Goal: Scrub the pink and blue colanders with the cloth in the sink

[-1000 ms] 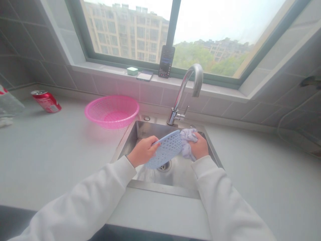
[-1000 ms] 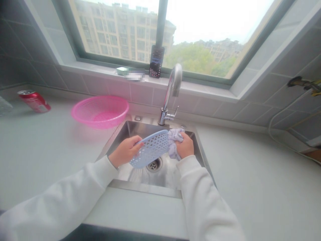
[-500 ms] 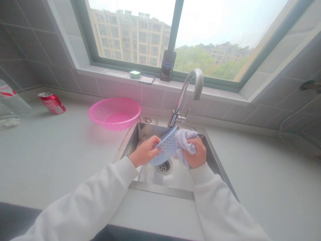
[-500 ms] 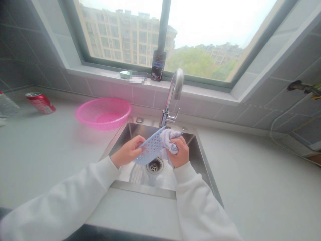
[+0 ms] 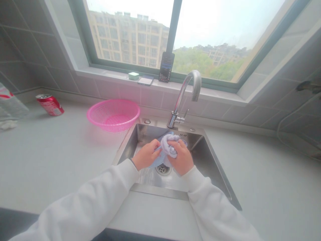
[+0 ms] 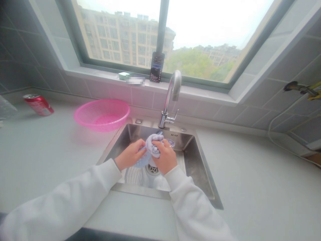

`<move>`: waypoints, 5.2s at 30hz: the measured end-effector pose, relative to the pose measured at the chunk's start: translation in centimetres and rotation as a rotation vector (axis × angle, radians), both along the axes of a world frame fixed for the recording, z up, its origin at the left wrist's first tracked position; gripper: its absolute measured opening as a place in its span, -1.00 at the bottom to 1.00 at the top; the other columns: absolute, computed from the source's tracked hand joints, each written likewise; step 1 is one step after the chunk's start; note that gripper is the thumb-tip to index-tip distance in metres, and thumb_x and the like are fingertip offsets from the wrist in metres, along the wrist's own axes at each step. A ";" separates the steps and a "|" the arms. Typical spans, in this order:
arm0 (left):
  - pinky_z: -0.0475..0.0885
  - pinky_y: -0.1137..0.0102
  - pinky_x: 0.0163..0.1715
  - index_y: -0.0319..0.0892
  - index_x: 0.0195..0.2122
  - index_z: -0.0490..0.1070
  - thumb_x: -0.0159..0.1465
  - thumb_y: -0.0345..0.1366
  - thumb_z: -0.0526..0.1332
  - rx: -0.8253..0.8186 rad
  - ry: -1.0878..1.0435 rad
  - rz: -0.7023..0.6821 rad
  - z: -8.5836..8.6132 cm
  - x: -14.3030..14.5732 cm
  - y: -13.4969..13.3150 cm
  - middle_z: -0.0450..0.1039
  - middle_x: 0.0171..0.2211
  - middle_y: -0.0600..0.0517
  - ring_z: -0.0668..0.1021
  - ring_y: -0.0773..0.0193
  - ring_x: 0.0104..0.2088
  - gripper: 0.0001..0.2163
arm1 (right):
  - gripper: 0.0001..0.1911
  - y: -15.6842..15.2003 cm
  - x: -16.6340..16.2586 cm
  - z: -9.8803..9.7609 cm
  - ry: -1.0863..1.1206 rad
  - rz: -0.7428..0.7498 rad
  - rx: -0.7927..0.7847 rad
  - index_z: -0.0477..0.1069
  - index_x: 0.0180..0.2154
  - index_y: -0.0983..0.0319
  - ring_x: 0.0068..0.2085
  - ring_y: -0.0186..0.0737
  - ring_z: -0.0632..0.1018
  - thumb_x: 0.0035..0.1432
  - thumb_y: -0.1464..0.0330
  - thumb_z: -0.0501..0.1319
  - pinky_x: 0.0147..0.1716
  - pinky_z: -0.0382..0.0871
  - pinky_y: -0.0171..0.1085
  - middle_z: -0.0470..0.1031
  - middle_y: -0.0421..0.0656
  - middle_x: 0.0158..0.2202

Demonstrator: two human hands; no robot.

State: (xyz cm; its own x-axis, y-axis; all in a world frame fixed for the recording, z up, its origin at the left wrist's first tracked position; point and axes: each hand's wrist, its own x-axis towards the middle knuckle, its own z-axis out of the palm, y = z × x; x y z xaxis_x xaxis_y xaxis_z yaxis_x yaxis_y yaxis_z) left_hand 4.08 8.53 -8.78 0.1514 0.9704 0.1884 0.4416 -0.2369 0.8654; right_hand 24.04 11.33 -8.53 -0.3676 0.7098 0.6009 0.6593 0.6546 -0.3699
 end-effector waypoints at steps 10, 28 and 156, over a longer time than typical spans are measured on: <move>0.45 0.25 0.01 -0.15 -0.04 0.48 0.27 -0.41 0.17 -0.049 -0.036 -0.216 -0.1 -0.9 -0.4 0.59 -0.02 -0.06 0.58 0.08 -0.01 -0.75 | -0.85 -1.5 -1.2 0.1 -0.093 0.159 -0.023 0.59 -0.29 0.15 -0.31 -0.23 0.54 0.07 0.47 0.31 -0.31 0.34 -0.31 0.54 -0.16 -0.30; 0.20 0.37 -0.38 -0.15 -0.45 0.39 0.17 -0.47 0.09 -0.170 0.325 0.208 2.1 -0.5 -0.8 0.48 -0.48 0.04 0.51 0.19 -0.37 -0.86 | -0.80 -0.1 0.3 0.5 -0.086 0.056 0.039 0.60 -0.28 0.15 -0.29 -0.20 0.56 0.00 0.48 0.31 -0.30 0.35 -0.31 0.56 -0.15 -0.28; 0.30 0.36 -0.41 -0.08 -0.28 0.22 0.40 -0.11 -0.05 -0.078 0.135 -0.139 0.9 -1.1 -0.6 0.35 -0.44 0.07 0.46 0.21 -0.44 -0.80 | -0.78 3.0 3.8 1.0 0.042 -0.150 0.103 0.56 -0.36 0.19 -0.37 -0.22 0.57 -0.01 0.51 0.16 -0.37 0.34 -0.33 0.57 -0.12 -0.34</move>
State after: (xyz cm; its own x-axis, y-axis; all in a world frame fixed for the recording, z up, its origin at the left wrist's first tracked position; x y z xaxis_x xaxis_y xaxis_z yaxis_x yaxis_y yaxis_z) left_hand 3.02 7.94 -7.93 0.3040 0.9491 0.0822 0.5222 -0.2382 0.8189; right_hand 27.88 14.30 -7.55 -0.2353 0.6884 0.6861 0.7374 0.5863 -0.3353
